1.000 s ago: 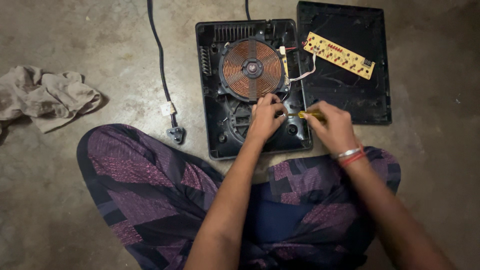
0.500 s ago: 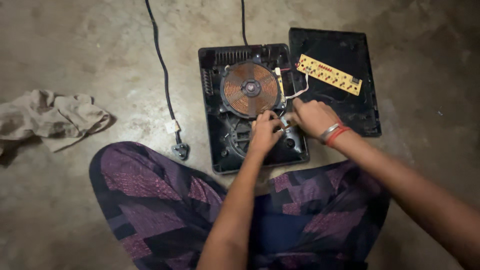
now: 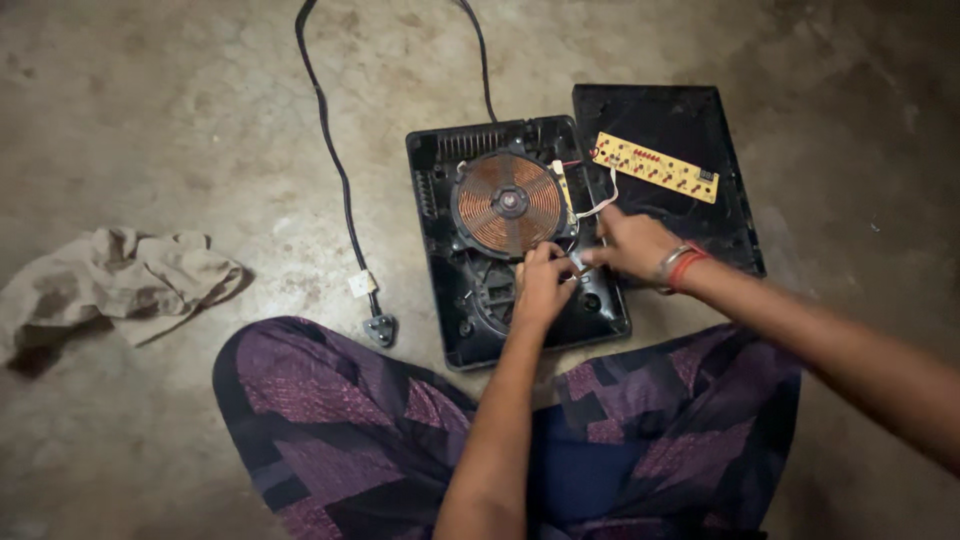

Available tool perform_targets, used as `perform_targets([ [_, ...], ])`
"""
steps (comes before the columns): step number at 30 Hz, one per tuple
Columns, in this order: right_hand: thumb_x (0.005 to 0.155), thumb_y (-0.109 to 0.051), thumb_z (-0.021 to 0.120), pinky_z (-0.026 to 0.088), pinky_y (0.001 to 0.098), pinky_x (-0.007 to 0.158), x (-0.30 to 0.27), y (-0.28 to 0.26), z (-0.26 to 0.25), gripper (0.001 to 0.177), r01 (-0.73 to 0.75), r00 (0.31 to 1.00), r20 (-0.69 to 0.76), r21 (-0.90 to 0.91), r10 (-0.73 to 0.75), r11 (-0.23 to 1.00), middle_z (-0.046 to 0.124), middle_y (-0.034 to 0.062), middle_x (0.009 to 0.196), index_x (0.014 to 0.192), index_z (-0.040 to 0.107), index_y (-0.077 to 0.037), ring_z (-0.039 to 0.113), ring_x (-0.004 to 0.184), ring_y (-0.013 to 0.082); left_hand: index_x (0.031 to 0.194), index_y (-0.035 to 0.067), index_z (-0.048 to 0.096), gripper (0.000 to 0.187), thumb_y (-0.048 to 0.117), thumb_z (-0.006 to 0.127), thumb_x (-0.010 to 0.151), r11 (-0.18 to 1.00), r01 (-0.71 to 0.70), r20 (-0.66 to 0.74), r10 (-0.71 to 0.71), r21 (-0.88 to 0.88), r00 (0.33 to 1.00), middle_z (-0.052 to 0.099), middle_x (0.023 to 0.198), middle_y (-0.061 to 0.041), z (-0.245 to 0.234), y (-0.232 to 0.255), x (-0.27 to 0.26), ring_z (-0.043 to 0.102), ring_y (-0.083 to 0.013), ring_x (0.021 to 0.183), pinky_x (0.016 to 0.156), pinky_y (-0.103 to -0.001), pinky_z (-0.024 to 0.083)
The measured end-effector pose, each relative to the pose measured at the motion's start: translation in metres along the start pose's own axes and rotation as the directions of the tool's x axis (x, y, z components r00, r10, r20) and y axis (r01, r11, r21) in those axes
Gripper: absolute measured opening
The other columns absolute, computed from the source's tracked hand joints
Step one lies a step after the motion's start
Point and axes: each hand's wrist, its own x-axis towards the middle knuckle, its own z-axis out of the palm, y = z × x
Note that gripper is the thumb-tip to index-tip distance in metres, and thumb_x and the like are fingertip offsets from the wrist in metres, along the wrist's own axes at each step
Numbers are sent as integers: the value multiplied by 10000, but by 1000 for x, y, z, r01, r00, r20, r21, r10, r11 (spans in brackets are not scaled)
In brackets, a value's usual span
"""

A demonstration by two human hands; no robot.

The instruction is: The person sits on the floor and uses a screwdriver to tighten screws on the internal components of a disassembled appliance. They manipulate wires and a small circular part, then handle a circuit board.

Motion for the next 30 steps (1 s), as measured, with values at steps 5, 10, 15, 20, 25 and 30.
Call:
perform_targets([
  [5,749,-168,676,587,490,635,0,-3,-2,257,533,844,164,-367,-511,763,709,178,926,981,678,-58,727,748,383,891,186,784,211,141,831,690,1000,11,10,-11,4,1000,622,1130,-33,-3,2,-1,581,-275,1111,888,-452,450],
  [10,905,-357,706,587,488,777,8,-7,18,311,24,999,47,-301,-10,953,719,217,868,898,715,-47,725,848,396,909,179,789,199,163,834,716,1000,-3,16,3,-5,1000,622,1148,-42,-7,4,-2,578,-282,1116,900,-453,449],
  [15,845,-399,755,583,498,754,24,6,29,393,35,999,36,-217,-28,975,703,253,896,915,695,-17,711,849,418,911,179,794,168,173,822,745,1000,-8,16,9,-22,1000,633,1152,-36,-9,5,-2,579,-282,1127,912,-444,442],
  [20,906,-128,688,612,419,653,-7,1,15,139,601,796,218,-392,-565,696,708,169,954,1010,632,-55,750,760,329,936,162,773,213,180,822,730,999,9,26,-8,-36,1000,633,1157,-40,-9,5,0,577,-286,1124,922,-438,438],
  [25,871,-239,752,605,396,651,-14,-24,5,250,-149,977,156,23,143,989,764,200,814,886,705,6,787,737,319,881,183,795,141,184,822,743,1000,20,36,-19,-19,999,635,1150,-41,-11,7,0,578,-282,1127,920,-440,436],
  [30,792,-273,828,592,439,663,4,-13,2,308,-387,915,195,181,353,904,770,226,818,817,724,15,767,778,356,971,171,784,226,187,820,749,1000,-1,76,1,7,997,633,1194,-50,-18,12,0,571,-291,1153,945,-450,434],
])
